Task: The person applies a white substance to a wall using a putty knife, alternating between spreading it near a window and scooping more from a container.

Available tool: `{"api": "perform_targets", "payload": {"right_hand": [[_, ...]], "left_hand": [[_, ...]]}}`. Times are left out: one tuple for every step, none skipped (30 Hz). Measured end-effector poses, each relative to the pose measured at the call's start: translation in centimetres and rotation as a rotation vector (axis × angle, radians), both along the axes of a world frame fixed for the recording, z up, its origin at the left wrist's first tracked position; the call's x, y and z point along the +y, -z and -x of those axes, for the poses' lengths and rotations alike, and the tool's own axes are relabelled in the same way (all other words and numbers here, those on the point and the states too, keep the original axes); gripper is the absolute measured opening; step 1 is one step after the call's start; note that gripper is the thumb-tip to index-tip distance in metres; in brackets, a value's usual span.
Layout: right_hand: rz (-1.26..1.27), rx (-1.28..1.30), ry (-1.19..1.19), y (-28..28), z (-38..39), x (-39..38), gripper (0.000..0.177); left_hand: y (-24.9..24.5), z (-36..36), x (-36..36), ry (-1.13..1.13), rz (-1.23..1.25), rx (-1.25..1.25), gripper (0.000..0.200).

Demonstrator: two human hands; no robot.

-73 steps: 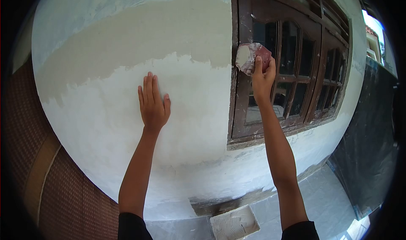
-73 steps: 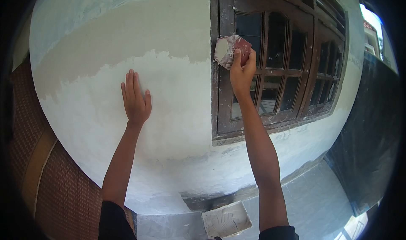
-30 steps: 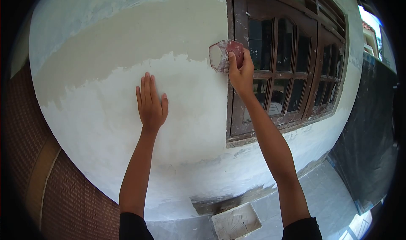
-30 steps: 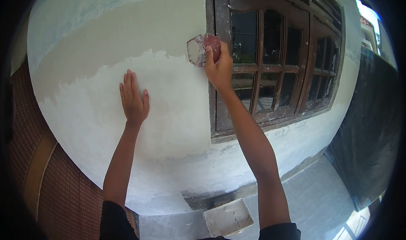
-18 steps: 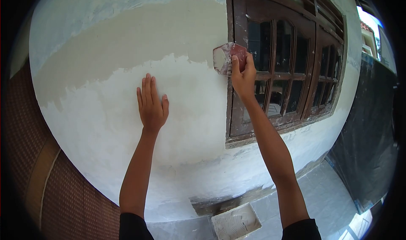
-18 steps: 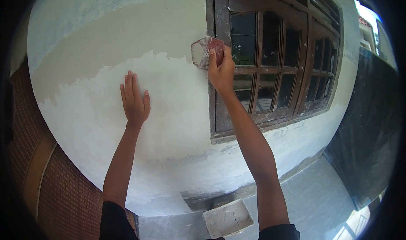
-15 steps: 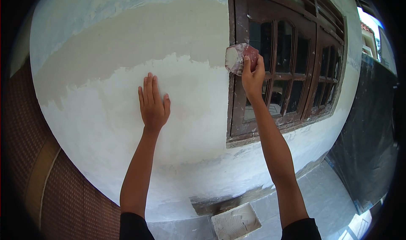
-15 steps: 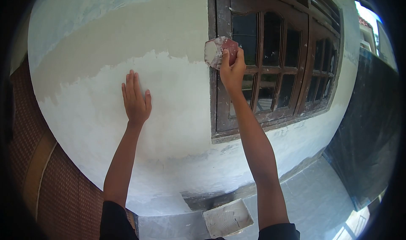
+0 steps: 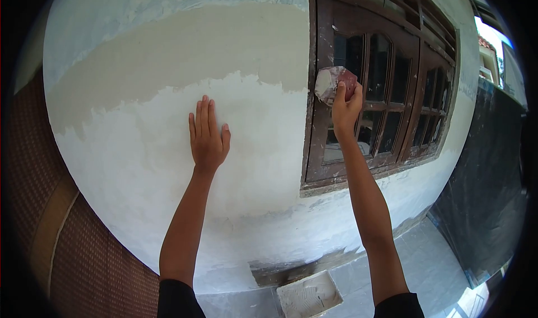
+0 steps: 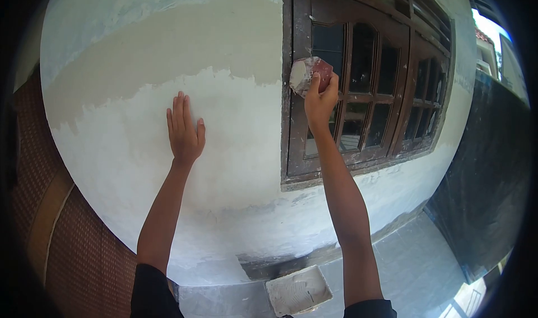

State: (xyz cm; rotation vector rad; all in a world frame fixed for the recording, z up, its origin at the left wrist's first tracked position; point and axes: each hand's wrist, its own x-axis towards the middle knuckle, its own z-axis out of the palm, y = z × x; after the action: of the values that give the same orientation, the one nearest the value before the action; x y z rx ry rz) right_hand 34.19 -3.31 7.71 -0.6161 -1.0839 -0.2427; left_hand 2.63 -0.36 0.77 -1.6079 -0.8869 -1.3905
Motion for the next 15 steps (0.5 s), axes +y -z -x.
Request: {"api": "perform_targets", "payload": {"right_hand": [[-0.047, 0.041, -0.084, 0.0, 0.0, -0.2, 0.024], [-0.095, 0.084, -0.166, -0.2, 0.0, -0.7, 0.024], [-0.06, 0.031, -0.163, -0.2, 0.7, -0.8, 0.024], [-0.062, 0.034, -0.156, -0.2, 1.6, -0.7, 0.024], [-0.041, -0.077, -0.108, -0.4, 3.0, -1.0, 0.025], [-0.017, -0.19, -0.062, -0.5, 3.8, -1.2, 0.025], [-0.014, -0.187, -0.058, -0.5, 3.9, -1.3, 0.025], [0.013, -0.179, -0.019, -0.6, 4.1, -1.1, 0.026], [0.037, -0.172, 0.019, -0.7, 4.2, -0.9, 0.027], [0.036, -0.172, 0.019, -0.6, 3.8, -0.9, 0.027], [0.025, -0.113, 0.041, -0.3, 2.7, -0.6, 0.027], [0.017, -0.055, 0.064, 0.0, 1.6, -0.4, 0.028], [-0.009, -0.011, 0.074, 0.5, 0.9, 0.0, 0.026], [-0.008, -0.012, 0.076, 0.7, 0.7, -0.4, 0.026], [0.009, 0.047, 0.039, 1.2, 0.5, -0.8, 0.026]], "left_hand": [[0.0, -0.1, 0.0, 0.0, 0.005, 0.003, 0.06], [0.1, -0.1, 0.0, 0.003, 0.004, 0.003, 0.06], [0.1, -0.1, 0.0, 0.003, 0.0, 0.001, 0.06], [0.1, -0.1, 0.1, 0.006, -0.003, 0.0, 0.06], [0.0, -0.1, 0.1, 0.013, -0.003, 0.004, 0.06], [0.0, -0.1, 0.1, 0.012, -0.003, 0.005, 0.06], [0.0, -0.1, 0.0, 0.009, -0.004, 0.007, 0.06], [0.0, -0.1, -0.1, 0.012, -0.002, 0.01, 0.06], [0.0, 0.0, -0.1, 0.015, 0.005, 0.008, 0.06], [0.0, 0.1, -0.1, 0.018, 0.012, 0.006, 0.06], [-0.1, 0.1, 0.0, 0.017, 0.009, 0.004, 0.06], [0.0, 0.1, 0.1, 0.019, 0.004, 0.007, 0.06], [0.1, 0.1, 0.1, 0.022, 0.0, 0.01, 0.061], [0.1, 0.2, 0.1, 0.024, 0.001, 0.008, 0.061], [0.1, 0.3, 0.3, 0.042, 0.01, 0.019, 0.062]]}}
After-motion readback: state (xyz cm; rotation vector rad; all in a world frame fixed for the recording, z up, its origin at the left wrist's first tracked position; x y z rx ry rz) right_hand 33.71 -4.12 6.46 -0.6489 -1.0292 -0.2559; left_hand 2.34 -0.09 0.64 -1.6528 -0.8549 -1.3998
